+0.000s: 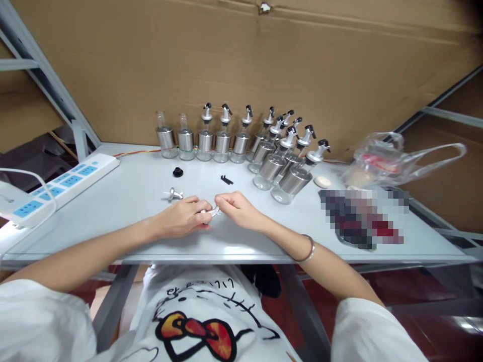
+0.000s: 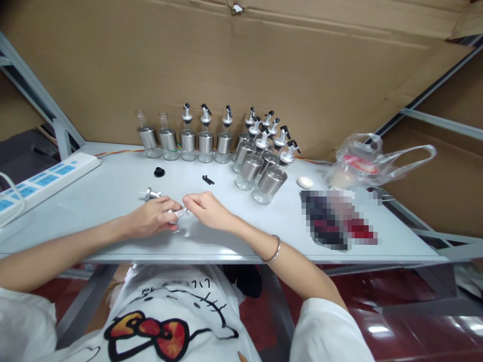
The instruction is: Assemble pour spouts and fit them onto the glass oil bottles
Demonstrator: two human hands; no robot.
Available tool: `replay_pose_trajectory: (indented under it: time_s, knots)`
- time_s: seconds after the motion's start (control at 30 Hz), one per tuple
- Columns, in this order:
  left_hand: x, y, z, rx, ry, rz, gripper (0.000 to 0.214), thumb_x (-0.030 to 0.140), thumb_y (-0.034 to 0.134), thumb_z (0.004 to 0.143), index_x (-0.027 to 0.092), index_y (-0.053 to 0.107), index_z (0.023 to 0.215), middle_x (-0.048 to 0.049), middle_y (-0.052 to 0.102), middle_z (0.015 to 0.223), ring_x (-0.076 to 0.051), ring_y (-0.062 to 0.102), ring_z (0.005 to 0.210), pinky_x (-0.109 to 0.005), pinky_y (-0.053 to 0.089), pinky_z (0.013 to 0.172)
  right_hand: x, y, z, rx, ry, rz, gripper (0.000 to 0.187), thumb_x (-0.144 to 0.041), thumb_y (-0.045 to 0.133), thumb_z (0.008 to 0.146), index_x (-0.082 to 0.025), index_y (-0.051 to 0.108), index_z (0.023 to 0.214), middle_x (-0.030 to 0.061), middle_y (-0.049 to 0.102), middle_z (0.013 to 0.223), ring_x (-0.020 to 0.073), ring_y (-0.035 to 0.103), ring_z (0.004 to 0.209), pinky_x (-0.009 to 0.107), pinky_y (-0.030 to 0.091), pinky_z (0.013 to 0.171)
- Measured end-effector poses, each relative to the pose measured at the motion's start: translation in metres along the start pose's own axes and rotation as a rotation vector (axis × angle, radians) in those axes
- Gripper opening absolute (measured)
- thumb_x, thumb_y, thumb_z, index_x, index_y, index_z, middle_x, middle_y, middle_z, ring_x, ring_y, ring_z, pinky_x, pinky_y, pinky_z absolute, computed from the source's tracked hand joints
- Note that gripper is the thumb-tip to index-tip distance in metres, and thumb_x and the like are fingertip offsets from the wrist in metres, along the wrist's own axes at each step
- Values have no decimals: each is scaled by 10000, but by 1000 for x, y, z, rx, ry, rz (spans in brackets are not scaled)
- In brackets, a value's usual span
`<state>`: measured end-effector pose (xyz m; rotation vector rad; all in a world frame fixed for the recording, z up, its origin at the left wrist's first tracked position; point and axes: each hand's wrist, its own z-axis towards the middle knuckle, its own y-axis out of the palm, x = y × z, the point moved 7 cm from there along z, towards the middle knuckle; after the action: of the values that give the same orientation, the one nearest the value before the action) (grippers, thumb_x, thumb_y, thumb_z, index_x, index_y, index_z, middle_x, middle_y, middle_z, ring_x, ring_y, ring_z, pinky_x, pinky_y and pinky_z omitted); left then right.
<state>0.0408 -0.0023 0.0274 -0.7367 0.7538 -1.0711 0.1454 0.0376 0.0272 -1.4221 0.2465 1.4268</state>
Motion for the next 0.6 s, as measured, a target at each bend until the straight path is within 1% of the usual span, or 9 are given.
replay_pose_trajectory:
  time_s: [0.13,0.2,0.23,0.3,0.37,0.43,0.53,0.6]
  knots:
    - [-2,1,-3,-26,80,215,56,255,470,928,268,521,948,-18,649,966,-129,560,739,-318,411,781,-7,-5,1,12,-31,-144,387,-368,347,907,-208,255,567,-59,221,531,79,226,495,239,221,505]
    - [-5,0,-3,-42,71,264,62,267,483,919,293,517,964,0,656,965,-128,561,733,-334,377,809,-12,-8,1,40,-62,-209,374,-346,351,907,-204,276,569,-60,235,520,77,233,486,241,222,510]
    - [-5,-2,-3,-39,59,255,54,292,463,932,287,511,957,0,660,948,-127,562,724,-337,361,816,-13,-9,0,51,-73,-210,375,-346,350,910,-204,282,570,-61,236,517,77,236,483,241,224,510]
    - [-5,-6,-1,-1,35,163,165,363,367,976,257,489,944,-12,662,906,-128,571,711,-340,342,826,-15,-8,-1,50,-81,-136,396,-374,347,921,-206,285,568,-62,238,517,78,243,483,239,229,505]
    - [-4,-11,0,57,7,9,270,407,252,1002,234,454,960,-25,660,883,-128,584,709,-340,342,832,-13,-4,-2,13,-56,14,434,-434,346,934,-208,303,566,-62,263,515,80,258,481,236,239,490]
    - [-7,-12,-1,103,-37,-134,314,440,184,1005,228,414,993,-33,654,899,-128,601,725,-347,357,841,-9,2,-3,-37,-7,183,466,-502,359,933,-208,334,572,-61,303,512,80,277,474,234,255,475]
    - [-12,-8,-3,144,-121,-293,341,504,172,988,232,374,1023,-45,644,916,-144,615,769,-368,394,845,-7,8,-5,-79,25,354,481,-554,393,922,-209,349,589,-61,326,520,82,296,477,236,283,474]
    - [-14,-7,-4,199,-173,-402,335,529,210,976,235,365,1024,-44,631,886,-155,606,774,-363,429,805,-9,7,-5,-77,-4,376,477,-550,397,926,-208,351,595,-58,336,532,85,317,490,241,300,492]
